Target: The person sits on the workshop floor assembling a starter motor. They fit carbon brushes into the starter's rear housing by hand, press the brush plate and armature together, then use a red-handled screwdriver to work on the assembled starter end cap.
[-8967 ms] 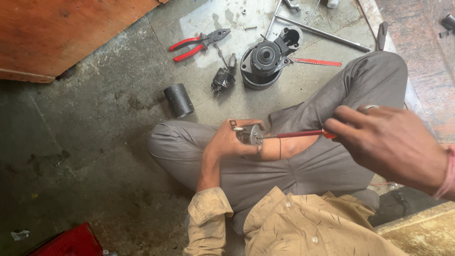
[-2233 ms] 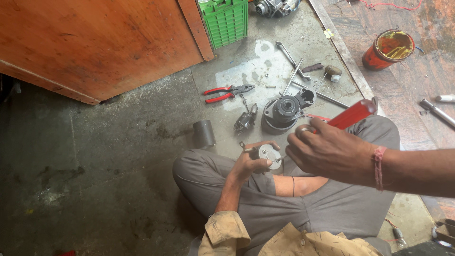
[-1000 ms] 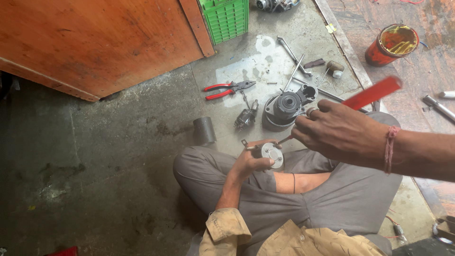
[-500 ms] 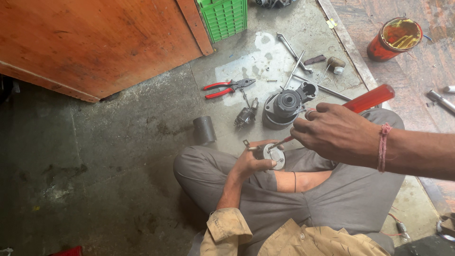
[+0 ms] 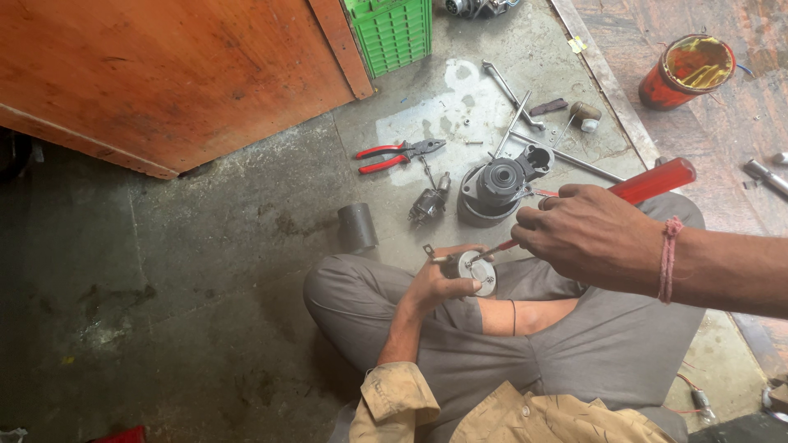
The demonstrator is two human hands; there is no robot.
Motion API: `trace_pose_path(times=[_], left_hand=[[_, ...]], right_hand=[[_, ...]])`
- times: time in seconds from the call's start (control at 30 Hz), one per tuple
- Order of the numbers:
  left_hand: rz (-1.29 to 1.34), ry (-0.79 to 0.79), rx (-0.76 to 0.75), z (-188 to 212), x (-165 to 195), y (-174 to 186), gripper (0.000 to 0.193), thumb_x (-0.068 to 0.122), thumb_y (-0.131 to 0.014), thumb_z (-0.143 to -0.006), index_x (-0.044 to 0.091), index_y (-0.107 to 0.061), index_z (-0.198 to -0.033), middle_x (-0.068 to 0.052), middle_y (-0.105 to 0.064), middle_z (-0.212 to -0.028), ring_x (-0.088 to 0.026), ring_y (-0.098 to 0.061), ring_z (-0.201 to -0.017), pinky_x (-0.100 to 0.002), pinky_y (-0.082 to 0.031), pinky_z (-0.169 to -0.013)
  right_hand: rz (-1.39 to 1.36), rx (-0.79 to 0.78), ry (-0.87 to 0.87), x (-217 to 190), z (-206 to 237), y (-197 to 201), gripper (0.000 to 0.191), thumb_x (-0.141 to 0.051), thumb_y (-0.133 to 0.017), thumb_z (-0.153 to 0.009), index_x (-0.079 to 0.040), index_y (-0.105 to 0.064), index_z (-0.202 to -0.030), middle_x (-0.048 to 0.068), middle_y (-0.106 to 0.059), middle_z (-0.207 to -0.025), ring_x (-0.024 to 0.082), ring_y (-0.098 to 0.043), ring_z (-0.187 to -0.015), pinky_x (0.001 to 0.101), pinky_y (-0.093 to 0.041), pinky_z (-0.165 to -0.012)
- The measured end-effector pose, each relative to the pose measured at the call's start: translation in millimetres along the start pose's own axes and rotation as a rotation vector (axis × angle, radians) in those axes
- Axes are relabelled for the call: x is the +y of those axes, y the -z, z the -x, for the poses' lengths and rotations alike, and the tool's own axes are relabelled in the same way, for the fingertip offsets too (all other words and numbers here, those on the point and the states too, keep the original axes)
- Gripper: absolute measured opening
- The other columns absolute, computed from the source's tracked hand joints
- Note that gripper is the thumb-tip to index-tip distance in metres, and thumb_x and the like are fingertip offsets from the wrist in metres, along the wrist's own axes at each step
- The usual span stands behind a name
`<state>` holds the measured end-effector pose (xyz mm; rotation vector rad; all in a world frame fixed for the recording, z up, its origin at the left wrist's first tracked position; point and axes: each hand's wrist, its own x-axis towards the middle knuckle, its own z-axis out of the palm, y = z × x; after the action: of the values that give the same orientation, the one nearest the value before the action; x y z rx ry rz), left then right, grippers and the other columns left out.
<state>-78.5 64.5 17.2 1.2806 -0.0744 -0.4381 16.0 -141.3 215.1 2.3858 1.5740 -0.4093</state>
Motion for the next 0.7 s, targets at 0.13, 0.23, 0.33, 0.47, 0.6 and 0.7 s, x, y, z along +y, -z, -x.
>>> trace_pose_path(times=[0.13, 0.23, 0.33, 0.47, 0.6, 0.7], left_hand=[[0.02, 0.002, 0.012, 0.6, 3.3, -1.0, 0.067, 0.025, -0.075, -0.069, -0.003, -0.066, -0.129, -0.006, -0.073, -0.11, -0.013, -0.068, -0.095, -0.027, -0.056, -0.077], [0.015, 0.007, 0.015, 1.9, 6.2, -2.0, 0.062, 0.024, -0.074, -0.07, -0.001, -0.069, -0.126, -0.005, -0.073, -0.104, -0.012, -0.066, -0.088, -0.027, -0.054, -0.072], [0.026, 0.004, 0.018, 3.3, 9.3, -2.7, 0.056, 0.025, -0.075, -0.071, 0.0, -0.071, -0.121, -0.003, -0.071, -0.098, -0.01, -0.065, -0.083, -0.026, -0.053, -0.068], [0.048, -0.01, 0.016, 4.3, 13.1, -2.6, 0.051, 0.026, -0.075, -0.072, 0.002, -0.072, -0.117, -0.002, -0.07, -0.094, -0.009, -0.063, -0.08, -0.024, -0.051, -0.066], [0.051, 0.01, 0.059, 5.0, 14.6, -2.7, 0.055, 0.029, -0.074, -0.071, 0.001, -0.071, -0.118, -0.004, -0.069, -0.09, -0.011, -0.063, -0.074, -0.025, -0.051, -0.061], [0.106, 0.006, 0.092, 3.3, 14.4, -2.8, 0.06, 0.029, -0.074, -0.071, 0.0, -0.069, -0.122, -0.007, -0.069, -0.092, -0.013, -0.063, -0.072, -0.026, -0.05, -0.06]], right_hand=[[-0.029, 0.003, -0.013, 0.1, 1.7, 2.3, 0.03, -0.015, -0.064, -0.079, -0.014, -0.067, -0.108, 0.004, -0.063, -0.101, 0.025, -0.067, -0.102, 0.0406, -0.054, -0.081], [-0.017, -0.011, -0.027, 1.4, 1.9, 1.9, 0.027, -0.015, -0.063, -0.081, -0.013, -0.066, -0.108, 0.005, -0.063, -0.101, 0.025, -0.068, -0.1, 0.0405, -0.054, -0.081], [-0.021, 0.048, -0.039, 4.5, 0.2, 1.0, 0.024, -0.015, -0.062, -0.081, -0.012, -0.066, -0.105, 0.006, -0.064, -0.099, 0.025, -0.07, -0.097, 0.0406, -0.056, -0.08], [-0.057, 0.066, -0.12, 8.9, -2.5, -0.2, 0.024, -0.017, -0.061, -0.084, -0.011, -0.065, -0.107, 0.006, -0.066, -0.099, 0.025, -0.072, -0.085, 0.0423, -0.057, -0.076], [-0.113, 0.0, -0.205, 8.2, 1.4, -5.3, 0.023, -0.018, -0.061, -0.086, -0.015, -0.065, -0.108, 0.004, -0.066, -0.099, 0.026, -0.073, -0.078, 0.043, -0.057, -0.072], [-0.217, 0.1, -0.242, 5.1, 8.1, -15.0, 0.021, -0.019, -0.061, -0.084, -0.016, -0.067, -0.104, 0.006, -0.067, -0.095, 0.029, -0.072, -0.075, 0.0458, -0.055, -0.068]])
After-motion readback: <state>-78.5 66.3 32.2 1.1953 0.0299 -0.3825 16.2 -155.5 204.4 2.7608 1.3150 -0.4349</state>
